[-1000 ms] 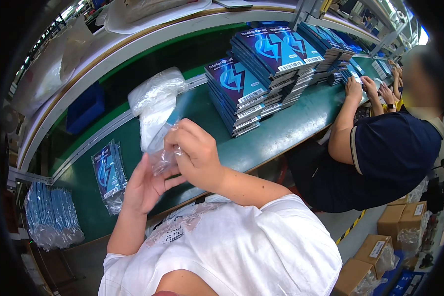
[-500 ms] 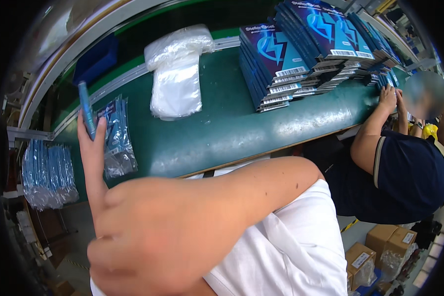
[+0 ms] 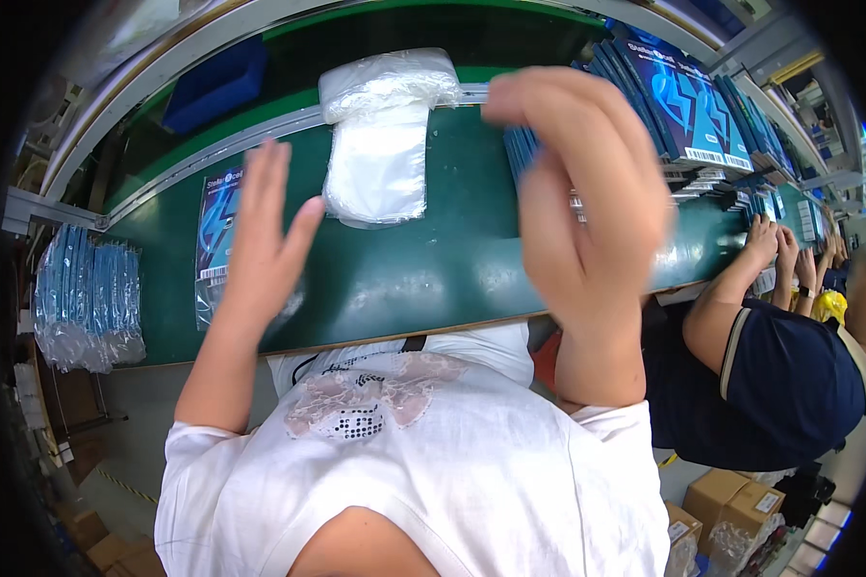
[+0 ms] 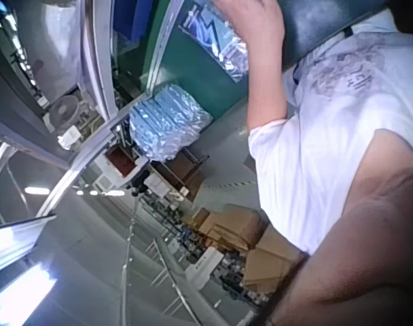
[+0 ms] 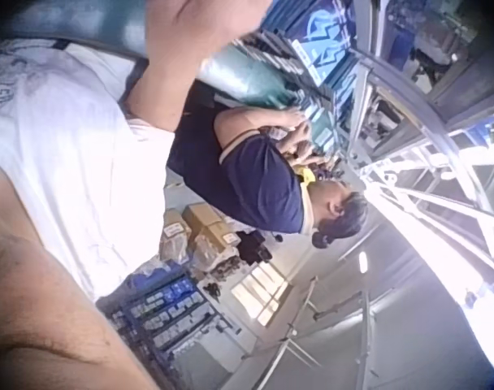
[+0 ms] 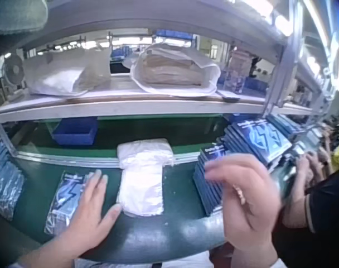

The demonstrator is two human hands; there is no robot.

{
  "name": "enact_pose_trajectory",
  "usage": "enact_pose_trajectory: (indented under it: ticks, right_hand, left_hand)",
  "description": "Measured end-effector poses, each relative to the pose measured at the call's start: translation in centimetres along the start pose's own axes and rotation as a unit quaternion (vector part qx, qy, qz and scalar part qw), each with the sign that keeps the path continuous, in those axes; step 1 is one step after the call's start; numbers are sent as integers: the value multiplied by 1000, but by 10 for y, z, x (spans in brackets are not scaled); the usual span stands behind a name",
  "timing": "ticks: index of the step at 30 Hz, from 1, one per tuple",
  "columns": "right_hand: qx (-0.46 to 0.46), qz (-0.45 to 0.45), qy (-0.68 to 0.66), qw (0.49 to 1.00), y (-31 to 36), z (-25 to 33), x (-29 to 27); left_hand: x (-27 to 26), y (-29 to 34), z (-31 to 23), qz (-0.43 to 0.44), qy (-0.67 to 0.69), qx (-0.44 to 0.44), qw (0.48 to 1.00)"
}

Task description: The person repeatedly picks up small blue boxes labeled 'Stellar Cell' and places them into clear plastic bags on a green conveyor belt. They then move the filled bags to a yellow sealing machine, press down to seal them, and return the sealed packages to the belt. The process is repeated continuously throughout the clip.

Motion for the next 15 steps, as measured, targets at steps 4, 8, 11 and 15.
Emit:
enact_pose_trajectory:
  ticks: [4, 8, 11, 15]
  right_hand:
    - [205, 201, 141, 947, 49, -45, 71]
    - [326, 315, 171, 875, 111, -72, 116]
    - [354, 260, 121, 890, 122, -71, 130]
    - [372, 170, 69, 910, 123, -86, 139]
  left_hand:
    - [44, -25, 2, 161, -90, -179, 966]
    - [74, -30, 31, 200, -5, -207, 958]
    - [75, -30, 33, 188, 100, -277, 937]
    - [89, -19, 37, 110, 199, -312, 923]
Point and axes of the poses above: each hand's wrist, its own y-axis away from the middle knuckle, its own x-axis out of the palm, z = x × y, the point moved 5 cm from there along -y, towards the middle knuckle, and after that the axes turned 9 degrees about -z, right-handed, at the moved point
